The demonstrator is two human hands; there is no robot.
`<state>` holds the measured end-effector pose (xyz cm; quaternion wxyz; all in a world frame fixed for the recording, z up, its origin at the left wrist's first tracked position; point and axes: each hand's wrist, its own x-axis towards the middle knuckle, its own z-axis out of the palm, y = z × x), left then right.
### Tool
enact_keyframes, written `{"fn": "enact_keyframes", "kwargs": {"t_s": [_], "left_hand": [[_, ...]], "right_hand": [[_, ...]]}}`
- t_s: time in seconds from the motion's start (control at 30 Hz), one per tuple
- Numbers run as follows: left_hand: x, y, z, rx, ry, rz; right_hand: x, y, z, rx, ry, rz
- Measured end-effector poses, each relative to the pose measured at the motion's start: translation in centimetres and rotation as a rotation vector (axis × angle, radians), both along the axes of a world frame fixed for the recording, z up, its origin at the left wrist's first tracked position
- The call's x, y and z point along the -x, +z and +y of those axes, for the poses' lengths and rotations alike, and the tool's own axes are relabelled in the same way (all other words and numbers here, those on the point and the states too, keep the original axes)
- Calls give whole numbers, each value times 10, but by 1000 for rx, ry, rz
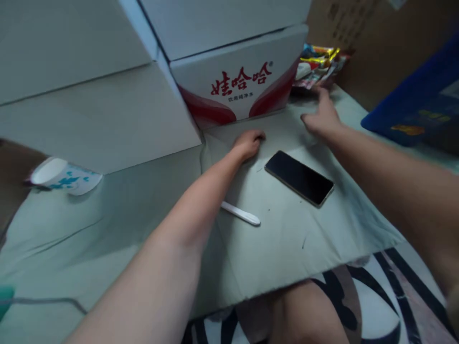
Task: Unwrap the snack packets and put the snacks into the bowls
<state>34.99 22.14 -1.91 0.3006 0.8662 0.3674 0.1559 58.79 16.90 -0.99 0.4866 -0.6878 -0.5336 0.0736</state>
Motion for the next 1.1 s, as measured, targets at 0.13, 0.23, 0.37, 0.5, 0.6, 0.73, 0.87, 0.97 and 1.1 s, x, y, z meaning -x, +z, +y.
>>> {"fn": "enact_keyframes", "kwargs": {"t_s": [0.13,0.23,0.37,0.5,0.6,0.73,0.87,0.97,1.1], "left_hand": [[37,26,-44,114,274,-408],[98,35,-108,168,434,-660],[203,36,-183,165,805,-940],[344,59,-220,-52,1144,-951],[441,94,-242,-243,1323,-940],[450,112,-256,-483,1476,-1028],[366,82,-238,-356,1235,-1124],[345,60,-220,-336,1216,-1194],[379,39,-213,-248,1209,-1098]], "right_hand": [[68,1,-116,146,130,9],[118,4,-172,187,328,9],[195,27,-181,220,557,-109],[282,54,-158,199,765,-214],[347,61,-143,123,928,-233],[430,61,-122,133,1038,-251],[489,64,-96,206,941,-448],[511,66,-75,216,862,-621],[549,63,-40,54,887,-824]]}}
